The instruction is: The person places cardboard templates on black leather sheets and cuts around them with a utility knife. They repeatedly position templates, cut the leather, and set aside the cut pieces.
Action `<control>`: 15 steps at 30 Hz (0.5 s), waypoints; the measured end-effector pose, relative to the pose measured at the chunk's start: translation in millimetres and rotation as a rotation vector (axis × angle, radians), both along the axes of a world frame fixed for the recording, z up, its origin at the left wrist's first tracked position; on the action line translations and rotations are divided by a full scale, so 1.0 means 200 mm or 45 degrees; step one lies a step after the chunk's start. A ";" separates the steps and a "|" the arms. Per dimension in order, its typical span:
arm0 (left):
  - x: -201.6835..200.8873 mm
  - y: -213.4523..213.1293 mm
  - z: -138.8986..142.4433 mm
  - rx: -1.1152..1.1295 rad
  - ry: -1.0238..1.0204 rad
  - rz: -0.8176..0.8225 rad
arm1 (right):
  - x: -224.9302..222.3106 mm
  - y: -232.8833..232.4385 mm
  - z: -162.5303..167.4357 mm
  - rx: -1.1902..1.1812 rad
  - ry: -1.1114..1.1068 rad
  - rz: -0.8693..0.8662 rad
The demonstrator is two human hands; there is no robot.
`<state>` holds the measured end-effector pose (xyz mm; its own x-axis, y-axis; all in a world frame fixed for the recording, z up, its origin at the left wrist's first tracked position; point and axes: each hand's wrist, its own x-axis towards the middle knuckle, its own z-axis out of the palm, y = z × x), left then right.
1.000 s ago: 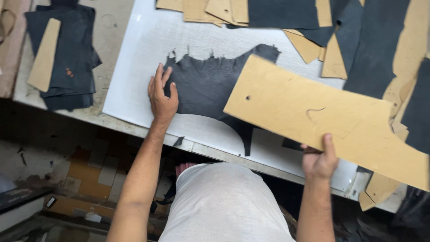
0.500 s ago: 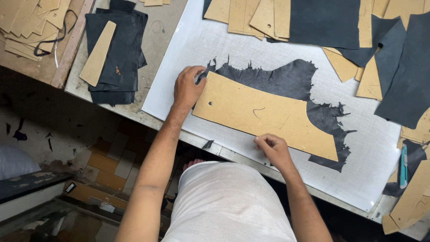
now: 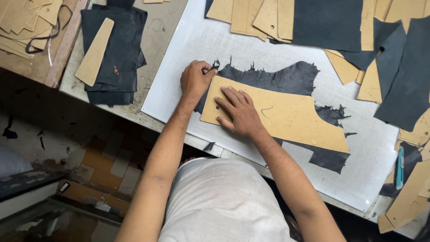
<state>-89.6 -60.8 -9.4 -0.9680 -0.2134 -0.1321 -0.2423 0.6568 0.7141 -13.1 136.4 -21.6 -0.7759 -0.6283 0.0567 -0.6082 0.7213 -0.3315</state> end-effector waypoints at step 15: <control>0.31 -0.23 -0.11 -0.107 -0.382 -0.105 | -0.16 -0.14 -0.11 0.124 0.109 -0.102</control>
